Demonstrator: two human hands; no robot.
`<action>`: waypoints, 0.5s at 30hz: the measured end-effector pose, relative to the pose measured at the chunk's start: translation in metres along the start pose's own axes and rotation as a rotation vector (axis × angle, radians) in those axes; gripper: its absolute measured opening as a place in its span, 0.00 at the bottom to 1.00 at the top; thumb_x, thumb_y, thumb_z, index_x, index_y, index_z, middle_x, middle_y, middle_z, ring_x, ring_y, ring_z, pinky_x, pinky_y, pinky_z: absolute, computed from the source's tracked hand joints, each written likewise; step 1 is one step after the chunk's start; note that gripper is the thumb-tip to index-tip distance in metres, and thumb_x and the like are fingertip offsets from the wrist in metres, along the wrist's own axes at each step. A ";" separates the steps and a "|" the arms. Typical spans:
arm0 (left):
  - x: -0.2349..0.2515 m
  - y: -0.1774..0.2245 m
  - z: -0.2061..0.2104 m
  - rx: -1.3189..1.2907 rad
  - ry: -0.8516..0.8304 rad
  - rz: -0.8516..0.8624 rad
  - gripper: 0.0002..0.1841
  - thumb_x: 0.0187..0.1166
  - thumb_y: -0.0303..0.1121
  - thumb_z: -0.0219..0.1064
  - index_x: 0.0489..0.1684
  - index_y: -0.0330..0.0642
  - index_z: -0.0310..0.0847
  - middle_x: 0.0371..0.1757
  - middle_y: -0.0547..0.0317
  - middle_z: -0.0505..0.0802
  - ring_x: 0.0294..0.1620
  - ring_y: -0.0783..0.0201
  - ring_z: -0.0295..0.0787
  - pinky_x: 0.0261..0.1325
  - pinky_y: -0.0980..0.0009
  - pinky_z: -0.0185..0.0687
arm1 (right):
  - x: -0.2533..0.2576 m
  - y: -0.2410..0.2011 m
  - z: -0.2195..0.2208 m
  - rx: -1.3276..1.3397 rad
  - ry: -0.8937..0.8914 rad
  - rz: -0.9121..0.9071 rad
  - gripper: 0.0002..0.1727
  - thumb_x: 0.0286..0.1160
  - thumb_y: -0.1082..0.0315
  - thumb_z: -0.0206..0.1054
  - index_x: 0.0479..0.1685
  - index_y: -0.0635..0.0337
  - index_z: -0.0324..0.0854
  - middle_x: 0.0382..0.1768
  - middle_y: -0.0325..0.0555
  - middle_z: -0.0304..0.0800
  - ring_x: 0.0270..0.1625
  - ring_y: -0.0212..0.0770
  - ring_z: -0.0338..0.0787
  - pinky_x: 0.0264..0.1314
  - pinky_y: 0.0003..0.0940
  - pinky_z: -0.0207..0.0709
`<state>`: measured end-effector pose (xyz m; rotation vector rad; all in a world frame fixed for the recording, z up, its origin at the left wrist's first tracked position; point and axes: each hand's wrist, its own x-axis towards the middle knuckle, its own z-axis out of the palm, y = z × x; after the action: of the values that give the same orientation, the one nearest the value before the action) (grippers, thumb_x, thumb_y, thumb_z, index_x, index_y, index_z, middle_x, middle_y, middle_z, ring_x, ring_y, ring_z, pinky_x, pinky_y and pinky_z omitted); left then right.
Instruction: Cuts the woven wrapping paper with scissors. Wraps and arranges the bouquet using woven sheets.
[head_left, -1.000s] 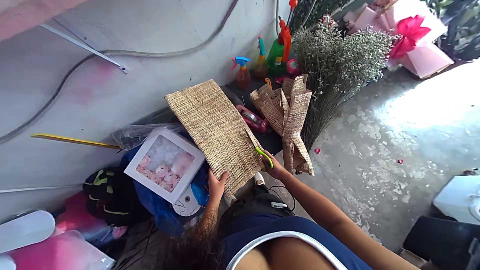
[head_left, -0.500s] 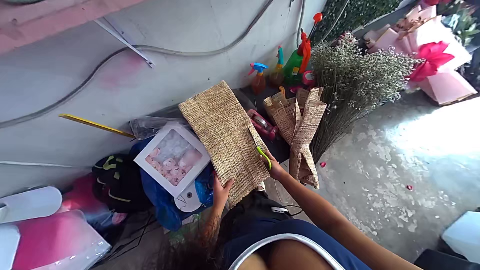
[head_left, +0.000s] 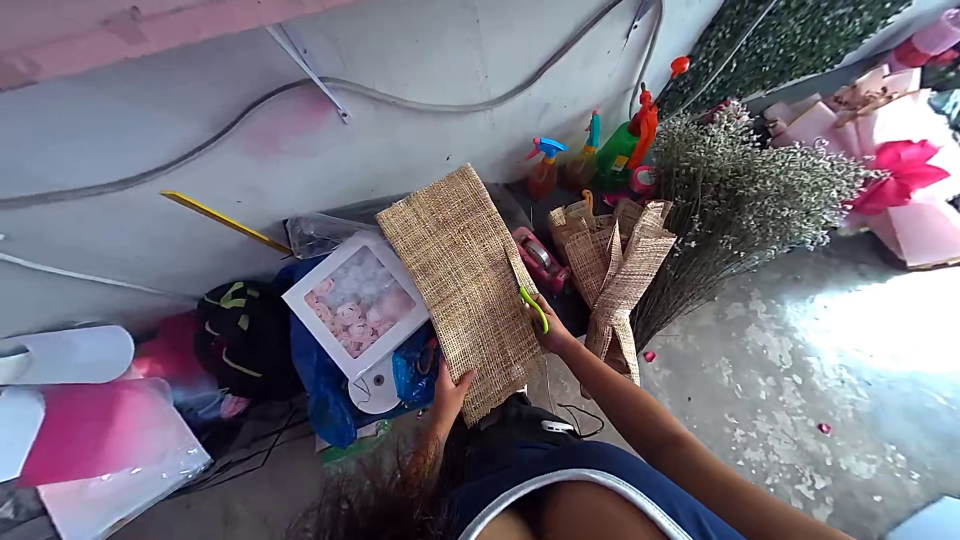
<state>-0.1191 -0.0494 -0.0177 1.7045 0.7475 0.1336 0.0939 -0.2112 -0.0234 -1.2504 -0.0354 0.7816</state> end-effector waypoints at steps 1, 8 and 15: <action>0.000 -0.003 0.000 0.000 0.008 0.004 0.44 0.72 0.25 0.74 0.86 0.17 0.48 0.79 0.23 0.74 0.80 0.48 0.76 0.84 0.63 0.67 | 0.002 0.000 -0.001 -0.011 -0.022 -0.002 0.10 0.84 0.73 0.57 0.60 0.60 0.70 0.42 0.40 0.82 0.40 0.29 0.83 0.45 0.28 0.80; -0.010 -0.010 -0.003 0.017 0.015 -0.033 0.44 0.71 0.25 0.76 0.85 0.17 0.52 0.77 0.25 0.77 0.79 0.48 0.78 0.83 0.62 0.68 | 0.017 -0.004 0.004 -0.073 -0.067 0.009 0.16 0.85 0.71 0.56 0.67 0.61 0.68 0.41 0.39 0.80 0.33 0.27 0.80 0.38 0.25 0.78; -0.013 -0.020 -0.002 0.101 0.001 -0.112 0.41 0.71 0.31 0.78 0.80 0.15 0.60 0.70 0.24 0.83 0.75 0.42 0.81 0.82 0.55 0.69 | 0.028 -0.021 0.011 -0.076 -0.114 0.018 0.16 0.81 0.74 0.56 0.66 0.59 0.67 0.33 0.34 0.79 0.28 0.25 0.79 0.34 0.22 0.77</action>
<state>-0.1383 -0.0528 -0.0318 1.7532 0.8611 0.0190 0.1206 -0.1890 -0.0119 -1.2785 -0.1479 0.8735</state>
